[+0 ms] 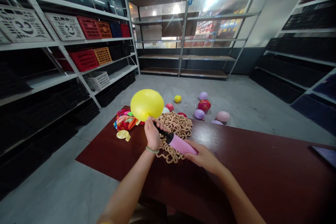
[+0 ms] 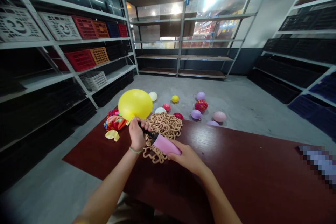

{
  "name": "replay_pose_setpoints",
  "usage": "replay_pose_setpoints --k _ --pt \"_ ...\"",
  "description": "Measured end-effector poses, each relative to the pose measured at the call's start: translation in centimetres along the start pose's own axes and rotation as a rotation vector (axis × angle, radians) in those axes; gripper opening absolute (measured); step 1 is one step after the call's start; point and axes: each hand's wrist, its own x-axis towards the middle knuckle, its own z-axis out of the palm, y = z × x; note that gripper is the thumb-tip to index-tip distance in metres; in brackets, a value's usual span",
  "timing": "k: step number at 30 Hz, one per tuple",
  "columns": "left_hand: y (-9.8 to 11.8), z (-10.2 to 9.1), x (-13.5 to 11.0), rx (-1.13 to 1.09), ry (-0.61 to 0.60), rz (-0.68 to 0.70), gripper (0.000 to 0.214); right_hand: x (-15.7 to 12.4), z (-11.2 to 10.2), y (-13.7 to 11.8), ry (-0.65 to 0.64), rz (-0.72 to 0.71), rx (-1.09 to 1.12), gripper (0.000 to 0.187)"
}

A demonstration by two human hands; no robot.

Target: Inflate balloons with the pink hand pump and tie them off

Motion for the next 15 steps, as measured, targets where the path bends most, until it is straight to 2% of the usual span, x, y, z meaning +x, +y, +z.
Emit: replay_pose_setpoints --k 5,9,12,15 --pt "4.3 0.4 2.8 -0.017 -0.045 0.125 0.027 -0.3 -1.1 -0.1 0.016 0.004 -0.009 0.057" --pt "6.5 -0.4 5.0 -0.040 0.024 0.142 0.024 -0.4 -1.2 -0.7 0.009 -0.009 -0.025 0.055" --pt "6.0 -1.0 5.3 -0.054 0.085 0.116 0.022 -0.4 -0.9 -1.0 0.011 -0.008 -0.059 0.052" --pt "4.1 -0.9 3.8 -0.061 0.089 0.070 0.022 -0.4 -0.5 -0.9 0.014 0.006 -0.079 0.051"
